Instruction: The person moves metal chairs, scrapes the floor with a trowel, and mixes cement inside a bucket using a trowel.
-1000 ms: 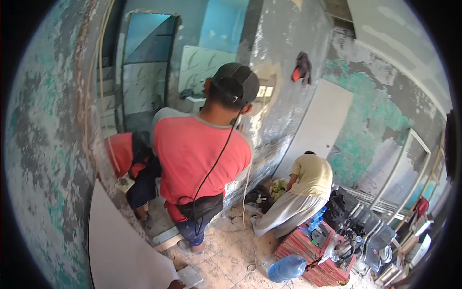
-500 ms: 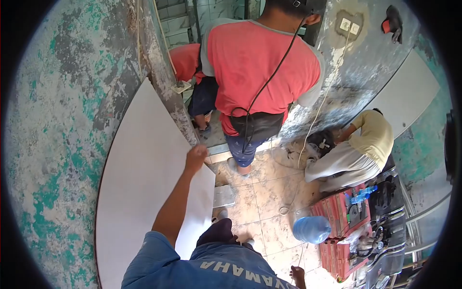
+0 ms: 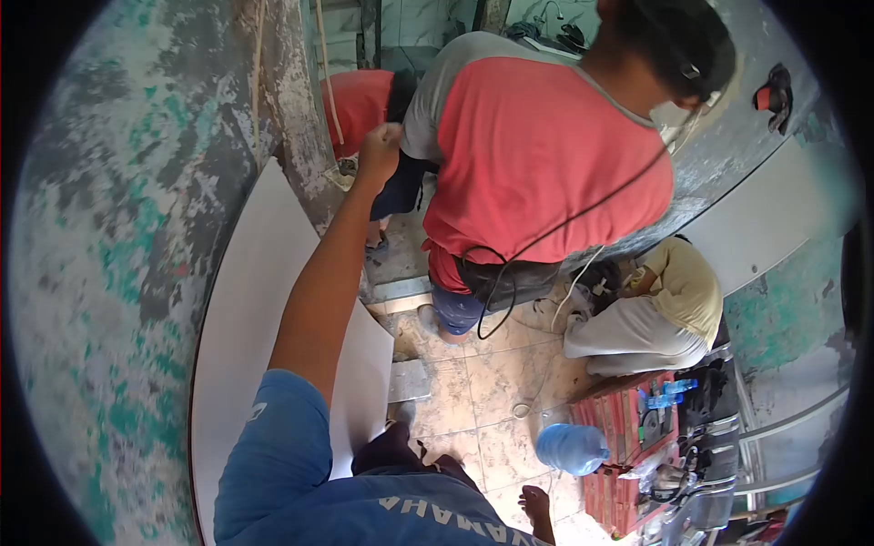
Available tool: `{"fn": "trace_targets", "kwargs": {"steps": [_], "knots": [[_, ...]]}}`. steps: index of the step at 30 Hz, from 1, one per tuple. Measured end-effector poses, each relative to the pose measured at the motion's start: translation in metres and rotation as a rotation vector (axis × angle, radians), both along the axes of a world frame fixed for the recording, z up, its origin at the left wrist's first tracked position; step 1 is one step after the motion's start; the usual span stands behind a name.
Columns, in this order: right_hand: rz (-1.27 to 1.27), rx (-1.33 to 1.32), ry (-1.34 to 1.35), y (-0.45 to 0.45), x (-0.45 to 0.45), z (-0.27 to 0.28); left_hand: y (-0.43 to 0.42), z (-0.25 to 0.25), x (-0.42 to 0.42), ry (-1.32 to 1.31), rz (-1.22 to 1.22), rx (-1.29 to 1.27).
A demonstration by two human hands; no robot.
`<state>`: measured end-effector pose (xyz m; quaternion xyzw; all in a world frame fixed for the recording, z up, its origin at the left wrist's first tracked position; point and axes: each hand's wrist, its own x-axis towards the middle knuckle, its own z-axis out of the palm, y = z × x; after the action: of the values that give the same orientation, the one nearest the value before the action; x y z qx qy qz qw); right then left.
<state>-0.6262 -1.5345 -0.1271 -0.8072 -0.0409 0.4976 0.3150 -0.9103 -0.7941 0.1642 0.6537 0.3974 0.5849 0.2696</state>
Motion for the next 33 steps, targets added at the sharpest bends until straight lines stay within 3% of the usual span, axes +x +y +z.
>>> {"fn": "trace_targets", "kwargs": {"steps": [2, 6, 10, 16, 23, 24, 27, 28, 29, 33], "knots": [[0.057, 0.016, -0.069, 0.024, -0.013, 0.022, 0.030, -0.012, 0.015, -0.250, -0.063, -0.106], [0.040, -0.015, -0.137, 0.030, -0.025, 0.032, 0.036, -0.016, 0.027, -0.480, -0.199, -0.164], [0.011, -0.131, -0.036, -0.028, -0.014, -0.002, 0.022, -0.017, 0.020, -0.262, -0.100, -0.089], [0.047, -0.097, -0.092, 0.036, -0.016, 0.004, 0.014, -0.027, 0.021, -0.230, -0.035, 0.093], [0.014, 0.138, -0.108, 0.029, -0.028, 0.004, -0.009, -0.029, 0.011, -0.208, -0.245, -0.144], [-0.003, 0.241, -0.051, 0.014, -0.025, -0.013, -0.008, -0.028, 0.010, -0.217, -0.298, -0.186], [-0.540, 0.234, 0.896, -0.039, 0.020, -0.109, -0.003, -0.026, 0.009, -0.114, -0.364, -0.200], [-0.240, 0.121, 0.364, -0.010, 0.005, -0.077, 0.001, -0.024, 0.010, -0.102, -0.362, -0.200], [-0.070, -0.038, 0.063, 0.016, -0.005, -0.055, 0.004, -0.021, 0.014, -0.089, -0.410, -0.210], [0.054, -0.136, -0.106, 0.095, -0.015, 0.003, 0.016, -0.010, 0.029, -0.101, -0.609, -0.347]]}}
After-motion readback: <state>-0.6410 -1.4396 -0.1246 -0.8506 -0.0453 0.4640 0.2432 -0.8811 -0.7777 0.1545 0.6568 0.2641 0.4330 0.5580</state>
